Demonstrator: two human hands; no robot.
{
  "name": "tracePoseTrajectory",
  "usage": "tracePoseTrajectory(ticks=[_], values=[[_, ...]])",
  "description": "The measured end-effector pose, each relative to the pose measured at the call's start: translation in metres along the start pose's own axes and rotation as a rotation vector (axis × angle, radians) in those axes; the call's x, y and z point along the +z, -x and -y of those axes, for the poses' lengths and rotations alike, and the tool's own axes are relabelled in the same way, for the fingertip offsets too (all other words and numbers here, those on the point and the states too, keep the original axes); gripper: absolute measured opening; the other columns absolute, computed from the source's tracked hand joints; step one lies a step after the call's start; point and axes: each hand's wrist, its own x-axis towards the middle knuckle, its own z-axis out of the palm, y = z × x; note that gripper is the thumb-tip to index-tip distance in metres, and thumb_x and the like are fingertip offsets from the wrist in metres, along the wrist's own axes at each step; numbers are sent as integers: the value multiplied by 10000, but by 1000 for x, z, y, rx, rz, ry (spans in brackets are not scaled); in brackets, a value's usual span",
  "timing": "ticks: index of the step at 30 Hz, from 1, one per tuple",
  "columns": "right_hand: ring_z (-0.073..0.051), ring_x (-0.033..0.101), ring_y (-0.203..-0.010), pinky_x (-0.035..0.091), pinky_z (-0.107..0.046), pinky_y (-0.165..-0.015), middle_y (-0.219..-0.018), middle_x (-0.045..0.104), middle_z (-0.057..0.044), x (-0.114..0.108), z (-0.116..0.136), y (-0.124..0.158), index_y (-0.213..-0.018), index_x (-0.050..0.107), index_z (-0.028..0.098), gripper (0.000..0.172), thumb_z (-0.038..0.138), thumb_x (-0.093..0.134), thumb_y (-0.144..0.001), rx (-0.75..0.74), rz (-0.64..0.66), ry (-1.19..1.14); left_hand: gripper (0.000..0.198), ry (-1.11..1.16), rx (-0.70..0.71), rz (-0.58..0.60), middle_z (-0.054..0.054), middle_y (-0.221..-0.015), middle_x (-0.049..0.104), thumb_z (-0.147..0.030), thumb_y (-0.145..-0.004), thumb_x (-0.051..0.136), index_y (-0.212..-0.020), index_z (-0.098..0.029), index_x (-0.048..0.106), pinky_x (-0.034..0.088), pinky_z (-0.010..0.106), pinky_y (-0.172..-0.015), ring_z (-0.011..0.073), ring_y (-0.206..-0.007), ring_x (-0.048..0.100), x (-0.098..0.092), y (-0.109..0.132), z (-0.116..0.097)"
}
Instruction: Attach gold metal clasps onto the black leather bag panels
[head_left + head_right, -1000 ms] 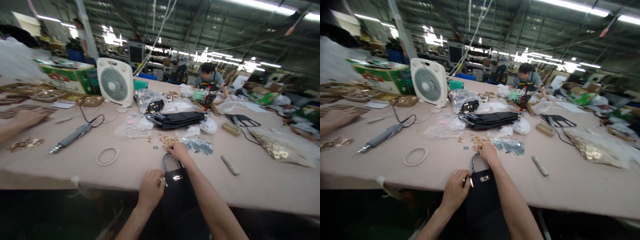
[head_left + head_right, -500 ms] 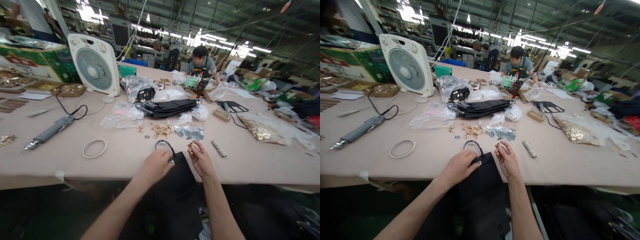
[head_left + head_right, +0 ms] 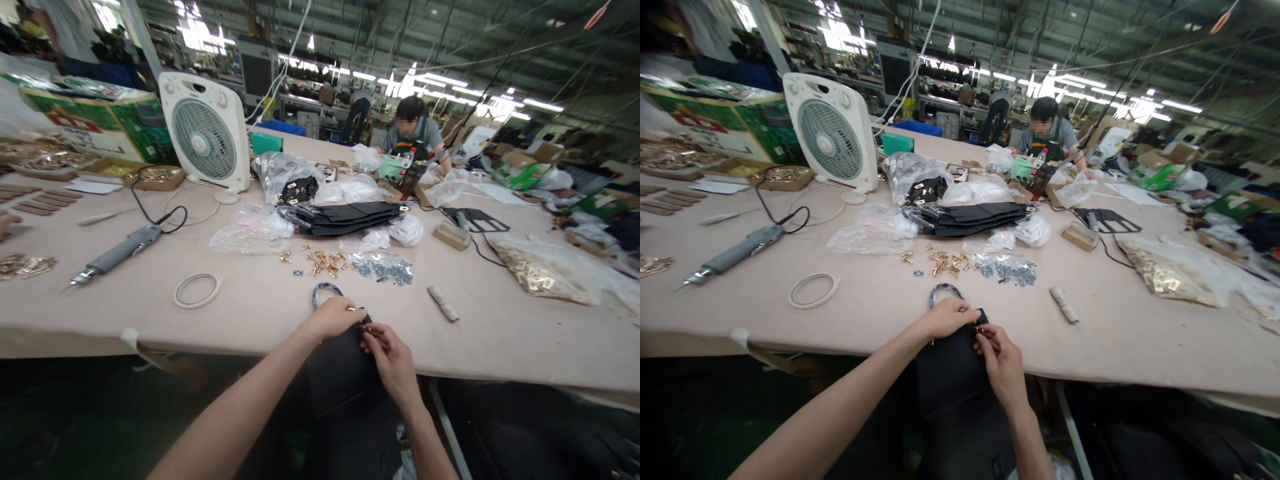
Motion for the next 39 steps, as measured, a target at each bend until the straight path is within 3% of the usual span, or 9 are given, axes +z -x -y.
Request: tracePoseTrajectory(ticks=[3, 5, 7, 10, 14, 20, 22, 30, 39], values=[[-227, 693, -913, 565, -359, -834, -1004, 728, -86, 7, 3, -1, -1003, 772, 239, 230, 422, 636, -981, -178, -26, 168, 742, 172, 63, 42, 60, -1020, 808, -544, -1061, 160, -1056, -148, 786, 544, 263, -836, 194, -940, 731, 5, -7, -1], [-221, 683, -893, 558, -351, -815, -966, 717, -81, 9, 4, -6, -987, 788, 240, 227, 409, 637, -979, -223, -113, 218, 745, 226, 86, -6, 35, -1069, 802, -494, -1076, 110, -1090, -168, 779, 539, 247, -888, 169, -984, 725, 9, -7, 0], [-202, 679, -811, 559, -339, -766, -917, 717, -67, 7, 2, -13, -1008, 793, 237, 237, 421, 650, -967, -178, -178, 222, 580, 181, 52, -132, 45, -1082, 786, -425, -1068, 242, -1076, -172, 764, 534, 262, -917, 177, -1011, 709, 12, -4, 2], [-191, 696, -745, 583, -336, -743, -922, 740, -64, 2, -4, -21, -1018, 794, 221, 291, 475, 696, -917, -37, -198, 133, 290, 27, -49, -290, 110, -1128, 733, -284, -948, 509, -1092, -141, 717, 520, 328, -956, 234, -1068, 670, 14, 7, 5], [-197, 711, -725, 594, -320, -684, -918, 764, -78, -4, -9, -27, -1027, 784, 187, 387, 526, 755, -842, 99, -158, -11, 250, -113, -105, -289, 170, -1146, 695, -284, -833, 684, -1030, -136, 723, 493, 428, -1012, 329, -1121, 641, 12, 16, -2], [-169, 666, -656, 566, -301, -623, -844, 732, -59, -8, -7, -30, -1034, 775, 172, 412, 514, 790, -803, 104, -103, -45, 370, -202, -226, -268, 300, -1167, 677, -350, -908, 634, -1111, -44, 679, 500, 496, -955, 426, -1134, 655, 14, 4, -18], [-167, 665, -667, 566, -304, -637, -853, 721, -53, -9, -7, -30, -1046, 776, 178, 399, 504, 783, -815, 91, -97, -35, 360, -179, -230, -258, 278, -1128, 705, -339, -905, 640, -1130, -59, 657, 504, 468, -935, 407, -1109, 674, 15, 0, -15], [-172, 667, -697, 561, -318, -681, -879, 709, -43, -9, -10, -19, -1072, 783, 210, 326, 471, 735, -883, 20, -103, 52, 307, 67, -186, -276, 24, -908, 766, -372, -862, 725, -1109, -234, 605, 499, 305, -807, 233, -933, 713, 23, -2, 14], [-198, 674, -772, 557, -328, -696, -923, 740, -71, -7, -9, -13, -1059, 786, 206, 339, 493, 708, -897, -37, -128, 115, 303, 258, -191, -326, -18, -811, 741, -336, -834, 752, -1086, -219, 630, 462, 262, -678, 170, -748, 682, 30, -4, 18]])
